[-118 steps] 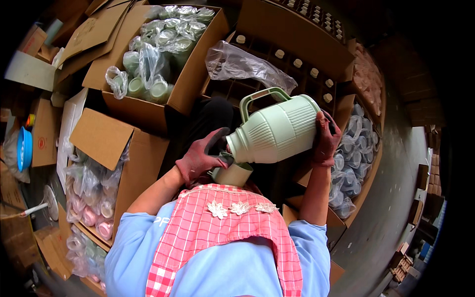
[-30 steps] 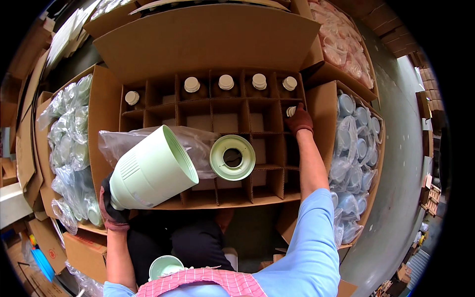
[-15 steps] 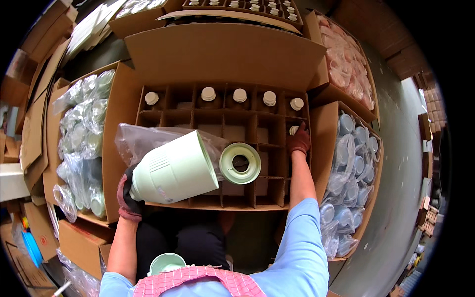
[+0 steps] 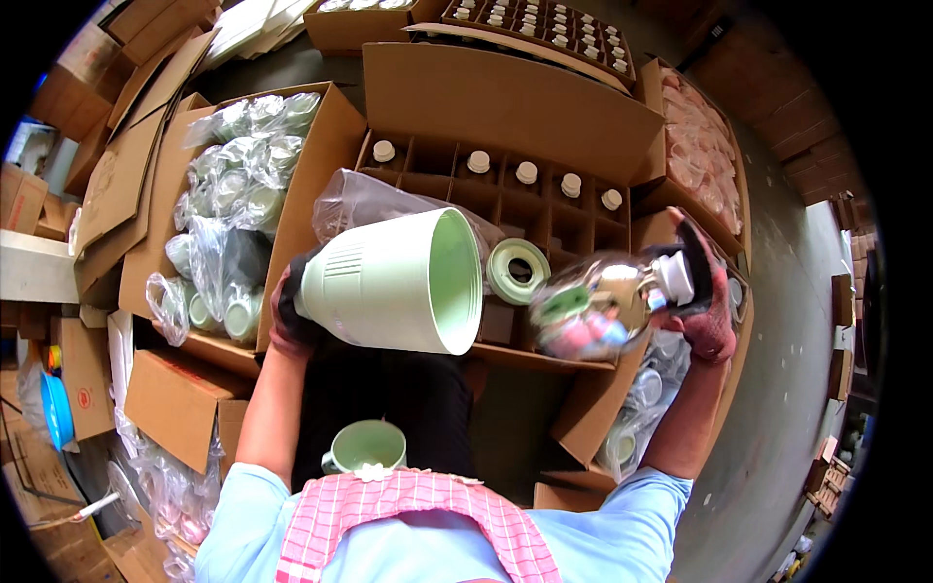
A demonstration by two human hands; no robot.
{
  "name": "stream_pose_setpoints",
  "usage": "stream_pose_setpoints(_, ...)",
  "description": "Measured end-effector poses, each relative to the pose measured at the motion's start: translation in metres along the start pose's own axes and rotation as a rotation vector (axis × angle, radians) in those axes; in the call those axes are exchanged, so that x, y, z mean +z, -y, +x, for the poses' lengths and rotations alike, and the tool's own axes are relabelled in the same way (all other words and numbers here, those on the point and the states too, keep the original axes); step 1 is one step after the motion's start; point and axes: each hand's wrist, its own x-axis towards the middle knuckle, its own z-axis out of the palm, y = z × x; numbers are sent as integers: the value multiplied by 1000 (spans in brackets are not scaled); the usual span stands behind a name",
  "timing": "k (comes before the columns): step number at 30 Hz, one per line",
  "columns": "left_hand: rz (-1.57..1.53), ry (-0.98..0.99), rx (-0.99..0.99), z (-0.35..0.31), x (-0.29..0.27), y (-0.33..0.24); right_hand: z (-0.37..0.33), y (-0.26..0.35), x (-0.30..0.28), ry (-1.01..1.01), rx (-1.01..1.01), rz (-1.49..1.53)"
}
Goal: The person unpacks plastic-wrapped thermos flasks from a cardboard box, removes the plastic, and assembles each unit by inserting a metal liner and screwing on the lid. The person then places the assembled thermos back into a plastic bag and into a compartmentalized box. This process is repeated for multiple green and blue thermos units.
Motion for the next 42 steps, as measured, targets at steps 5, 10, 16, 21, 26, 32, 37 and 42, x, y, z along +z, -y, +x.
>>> stream_pose_setpoints(5,-232,247,155,-21,-6,-61,-30,63,95,324,210,650)
stream_pose_setpoints(10,-337,173,-136,-57,-40,-77,-69,86,197,338,315,845)
stream_pose_setpoints(16,-465,195,-220,-118,-49,-95,-102,104,272,-46,352,598)
stream_pose_setpoints(21,-436,105,-272,-164,-64,-86,-125,100,286,-225,311,796)
stream_pose_setpoints(26,-383,78,-230,-184,-58,-98,-150,100,284,-273,175,732)
stream_pose_setpoints(32,-458,67,-204,-186,-62,-83,-177,117,277,-80,210,413)
stream_pose_setpoints(37,-432,13,-153,-177,-43,-89,-173,113,294,-46,262,692)
stream_pose_setpoints(42,-134,52,-12,-168,-6,-147,-170,68,273,-121,249,848)
